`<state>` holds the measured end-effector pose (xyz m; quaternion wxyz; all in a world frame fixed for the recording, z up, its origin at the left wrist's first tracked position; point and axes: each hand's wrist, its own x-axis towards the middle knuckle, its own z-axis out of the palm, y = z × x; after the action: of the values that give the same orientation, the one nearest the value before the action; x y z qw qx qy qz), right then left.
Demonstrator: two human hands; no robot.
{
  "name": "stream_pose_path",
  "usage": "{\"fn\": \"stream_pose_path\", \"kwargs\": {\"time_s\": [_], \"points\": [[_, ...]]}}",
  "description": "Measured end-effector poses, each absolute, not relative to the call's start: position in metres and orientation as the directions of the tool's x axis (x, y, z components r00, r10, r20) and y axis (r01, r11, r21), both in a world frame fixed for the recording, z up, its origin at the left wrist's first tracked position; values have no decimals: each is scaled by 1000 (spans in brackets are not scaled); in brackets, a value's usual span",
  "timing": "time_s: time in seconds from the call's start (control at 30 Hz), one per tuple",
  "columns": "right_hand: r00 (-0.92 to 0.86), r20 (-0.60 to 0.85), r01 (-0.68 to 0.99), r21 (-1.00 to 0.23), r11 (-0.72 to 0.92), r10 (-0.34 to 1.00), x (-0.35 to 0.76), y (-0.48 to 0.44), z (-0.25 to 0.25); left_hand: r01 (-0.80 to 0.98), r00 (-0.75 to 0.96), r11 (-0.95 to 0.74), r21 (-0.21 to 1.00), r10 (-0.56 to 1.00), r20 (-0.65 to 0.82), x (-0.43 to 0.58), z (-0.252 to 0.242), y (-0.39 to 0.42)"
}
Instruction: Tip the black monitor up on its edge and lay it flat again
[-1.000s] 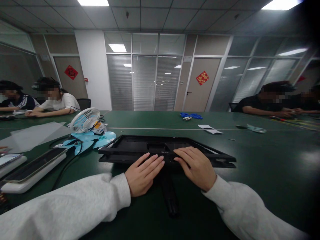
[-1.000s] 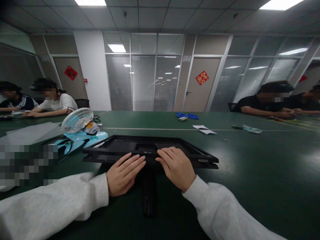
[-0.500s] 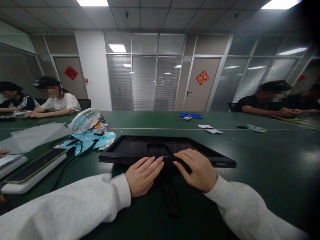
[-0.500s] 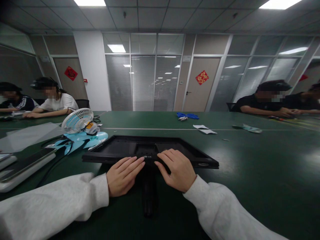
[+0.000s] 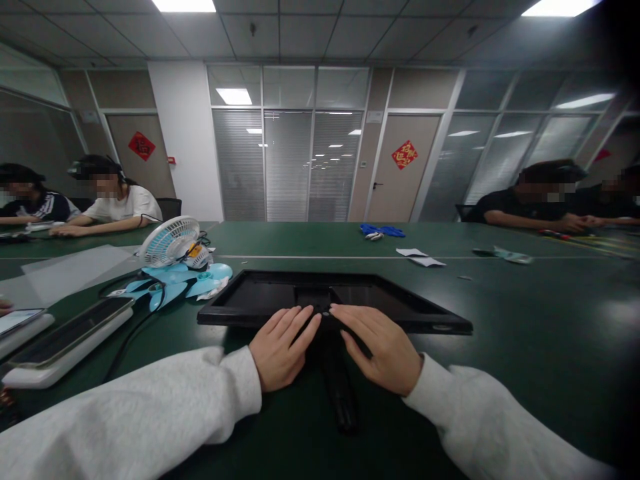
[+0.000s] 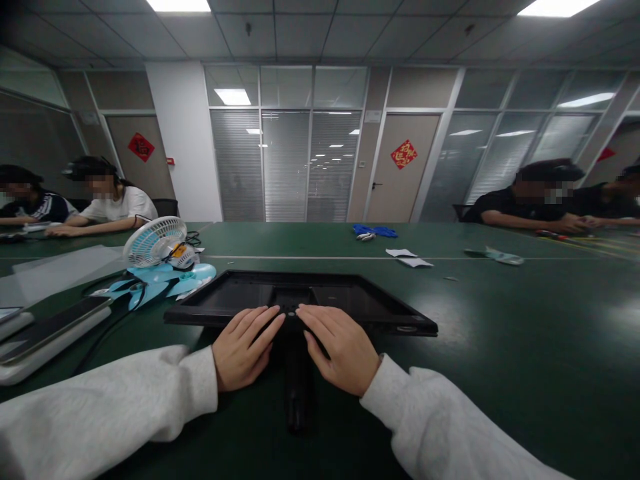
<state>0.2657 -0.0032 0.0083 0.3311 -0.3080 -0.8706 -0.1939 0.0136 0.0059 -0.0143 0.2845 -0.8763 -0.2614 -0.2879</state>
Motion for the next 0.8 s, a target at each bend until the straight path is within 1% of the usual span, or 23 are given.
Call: {"fn": "stream_pose_path", "kwargs": {"time_s": [0.13, 0.27, 0.33, 0.4, 0.47, 0.5, 0.53, 0.57, 0.63, 0.7, 0.73, 0.8], "points": [[-591, 695, 667, 135, 733, 410, 265, -3, 9, 626, 690, -702, -340, 295, 661, 14, -14, 5], [-590, 695, 668, 134, 732, 411, 265, -4, 7, 626, 702, -693, -358, 301, 646, 14, -16, 5], [-607, 684, 658, 148, 738, 404, 266, -5, 12, 623, 714, -680, -387, 293, 635, 14, -11, 4], [-628, 660, 660, 172, 731, 412, 269, -3, 25, 589, 759, -681, -434, 284, 585, 14, 3, 3], [-610, 641, 708, 174, 685, 467, 278, 3, 43, 577, 791, -685, -444, 335, 511, 11, 28, 1], [-575, 637, 751, 164, 640, 513, 285, 8, 53, 621, 767, -668, -411, 408, 495, 8, 42, 0], [-525, 634, 802, 145, 579, 568, 293, 14, 61, 697, 705, -620, -361, 500, 502, 4, 57, 0], [-468, 627, 851, 130, 509, 623, 303, 21, 68, 777, 624, -545, -317, 592, 510, -1, 71, 1], [-363, 588, 924, 128, 360, 723, 327, 36, 73, 889, 456, -361, -281, 743, 490, -15, 93, 4], [-249, 477, 968, 99, 230, 843, 353, 50, 69, 929, 320, -216, -299, 876, 360, -29, 105, 10], [-209, 377, 978, 63, 201, 902, 365, 56, 64, 933, 254, -164, -322, 931, 262, -36, 106, 13], [-185, 181, 981, -27, 193, 966, 387, 63, 53, 928, 151, -116, -353, 986, 71, -45, 104, 18]]}}
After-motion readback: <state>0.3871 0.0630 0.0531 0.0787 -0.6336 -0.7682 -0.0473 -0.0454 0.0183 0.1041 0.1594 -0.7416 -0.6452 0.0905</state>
